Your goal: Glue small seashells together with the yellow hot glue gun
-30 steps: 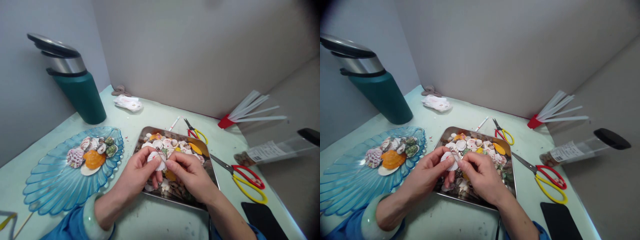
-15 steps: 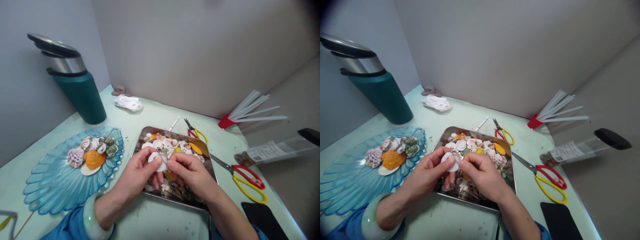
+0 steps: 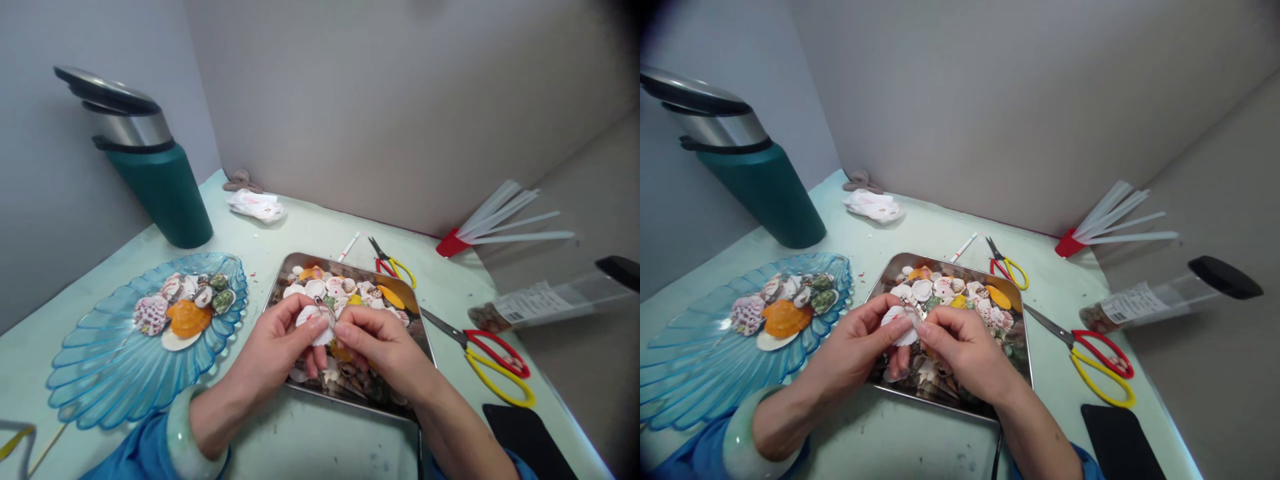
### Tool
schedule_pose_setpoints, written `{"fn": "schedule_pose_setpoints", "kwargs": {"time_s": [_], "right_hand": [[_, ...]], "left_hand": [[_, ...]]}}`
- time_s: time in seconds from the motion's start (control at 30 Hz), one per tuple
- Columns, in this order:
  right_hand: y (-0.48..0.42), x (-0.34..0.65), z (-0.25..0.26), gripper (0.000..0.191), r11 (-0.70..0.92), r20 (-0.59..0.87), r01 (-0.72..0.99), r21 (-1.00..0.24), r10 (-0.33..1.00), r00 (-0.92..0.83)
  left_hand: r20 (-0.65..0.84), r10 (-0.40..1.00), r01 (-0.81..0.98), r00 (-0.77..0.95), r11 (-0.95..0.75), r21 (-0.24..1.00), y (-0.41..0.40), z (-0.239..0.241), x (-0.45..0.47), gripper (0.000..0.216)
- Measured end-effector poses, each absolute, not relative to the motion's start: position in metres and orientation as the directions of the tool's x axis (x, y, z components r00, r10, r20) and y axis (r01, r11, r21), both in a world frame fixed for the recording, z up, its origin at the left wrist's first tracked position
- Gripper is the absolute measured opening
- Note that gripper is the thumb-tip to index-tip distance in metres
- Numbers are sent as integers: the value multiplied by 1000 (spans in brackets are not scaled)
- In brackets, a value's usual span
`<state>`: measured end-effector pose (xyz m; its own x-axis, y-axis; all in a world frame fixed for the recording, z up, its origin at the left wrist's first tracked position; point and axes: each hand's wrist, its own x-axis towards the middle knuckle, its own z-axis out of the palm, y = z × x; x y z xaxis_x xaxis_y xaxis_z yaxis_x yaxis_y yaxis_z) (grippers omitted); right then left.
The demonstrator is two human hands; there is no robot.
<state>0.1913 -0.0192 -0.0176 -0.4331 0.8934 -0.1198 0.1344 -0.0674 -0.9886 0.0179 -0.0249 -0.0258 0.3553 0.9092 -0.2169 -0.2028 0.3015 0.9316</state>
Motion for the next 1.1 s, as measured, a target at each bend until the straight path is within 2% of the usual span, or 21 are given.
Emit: {"fn": "schedule_pose_setpoints", "kwargs": {"time_s": [0.33,0.47,0.6,0.8,1.1], "right_hand": [[-19,191,-19,34,-99,-126,84,-992,879,-459],[-20,189,-17,35,79,-32,263,-962,918,-395],[-22,186,-17,33,286,122,432,-855,922,-369],[-24,183,-20,31,479,296,485,-732,864,-406],[-26,182,-25,28,607,389,583,-541,794,-466]], "left_hand": [[-218,909,-206,355,303,930,-25,-25,18,23],[-219,914,-232,342,308,923,-24,-26,18,22],[-241,916,-227,320,321,919,-23,-27,18,23],[-253,915,-207,314,326,922,-23,-27,17,24],[-259,922,-199,287,322,926,-24,-24,18,27]]}}
